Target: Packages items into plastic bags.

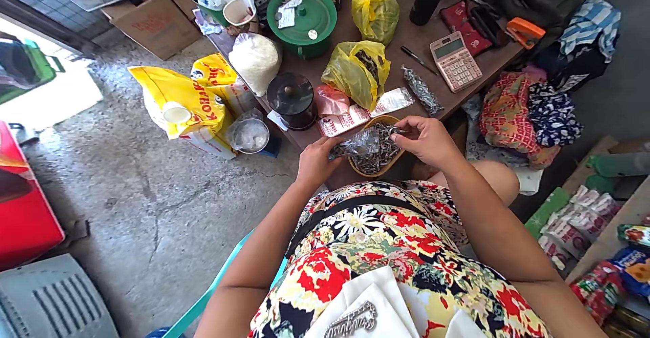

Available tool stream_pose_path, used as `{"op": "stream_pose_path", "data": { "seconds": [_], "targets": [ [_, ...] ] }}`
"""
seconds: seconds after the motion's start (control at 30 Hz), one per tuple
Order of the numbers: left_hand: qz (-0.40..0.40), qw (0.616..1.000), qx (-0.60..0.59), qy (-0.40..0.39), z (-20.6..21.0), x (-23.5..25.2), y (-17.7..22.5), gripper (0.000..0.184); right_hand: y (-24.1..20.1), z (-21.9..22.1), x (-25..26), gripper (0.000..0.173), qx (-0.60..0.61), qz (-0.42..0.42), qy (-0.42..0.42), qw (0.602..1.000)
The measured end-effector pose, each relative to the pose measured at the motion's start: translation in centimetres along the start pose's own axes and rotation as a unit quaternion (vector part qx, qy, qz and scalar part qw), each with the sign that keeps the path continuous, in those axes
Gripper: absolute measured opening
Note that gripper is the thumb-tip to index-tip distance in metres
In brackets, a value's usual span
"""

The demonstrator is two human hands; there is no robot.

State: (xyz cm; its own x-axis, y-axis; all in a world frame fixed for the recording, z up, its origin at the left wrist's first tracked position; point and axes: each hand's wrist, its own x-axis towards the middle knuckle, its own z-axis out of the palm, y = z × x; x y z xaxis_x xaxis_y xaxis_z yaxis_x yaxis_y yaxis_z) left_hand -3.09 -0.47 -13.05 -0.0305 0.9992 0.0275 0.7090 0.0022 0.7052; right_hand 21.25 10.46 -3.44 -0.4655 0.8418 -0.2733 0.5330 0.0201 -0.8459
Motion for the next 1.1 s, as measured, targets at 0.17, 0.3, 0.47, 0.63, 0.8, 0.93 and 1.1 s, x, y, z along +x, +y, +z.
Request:
{"op": "stream_pose_path", "data": {
  "seconds": [0.17, 0.3, 0.47, 0.63, 0.8, 0.93, 1.1],
  "targets": [
    [0.01, 1.0, 0.016, 0.018, 0.7, -0.1, 0.4, 0.038, -0.8, 0.7, -0.7, 0.015, 0.008, 0.023, -0.025, 0.999],
    [0.017, 0.999, 0.019, 0.028, 0.8, -0.3, 0.8, 0.039, -0.6, 1.3, -0.7, 0.014, -0.06, 0.022, -0.009, 0.998],
    [0.036, 0.998, 0.048, 0.037, 1.2, -0.6, 1.1, 0.039, -1.0, 1.3, -1.0, 0.012, -0.146, -0.027, -0.001, 0.989],
    [0.027, 0.998, 0.045, 0.044, 1.3, -0.7, 1.2, 0.039, -1.5, 0.9, -1.2, 0.013, -0.171, -0.031, -0.043, 0.984],
    [0.046, 0.997, 0.039, 0.045, 1.7, -0.8, 1.1, 0.039, -2.0, 0.5, -1.4, 0.023, -0.15, -0.049, -0.048, 0.986],
    [0.042, 0.998, 0.016, 0.045, 1.8, -1.0, 1.2, 0.039, -2.5, 0.1, -1.8, 0.029, -0.115, -0.074, -0.046, 0.99],
    [0.031, 0.997, -0.05, 0.052, 1.8, -1.3, 1.1, 0.04, -3.0, 0.1, -2.3, 0.024, -0.076, -0.118, -0.04, 0.989]
  ]
}}
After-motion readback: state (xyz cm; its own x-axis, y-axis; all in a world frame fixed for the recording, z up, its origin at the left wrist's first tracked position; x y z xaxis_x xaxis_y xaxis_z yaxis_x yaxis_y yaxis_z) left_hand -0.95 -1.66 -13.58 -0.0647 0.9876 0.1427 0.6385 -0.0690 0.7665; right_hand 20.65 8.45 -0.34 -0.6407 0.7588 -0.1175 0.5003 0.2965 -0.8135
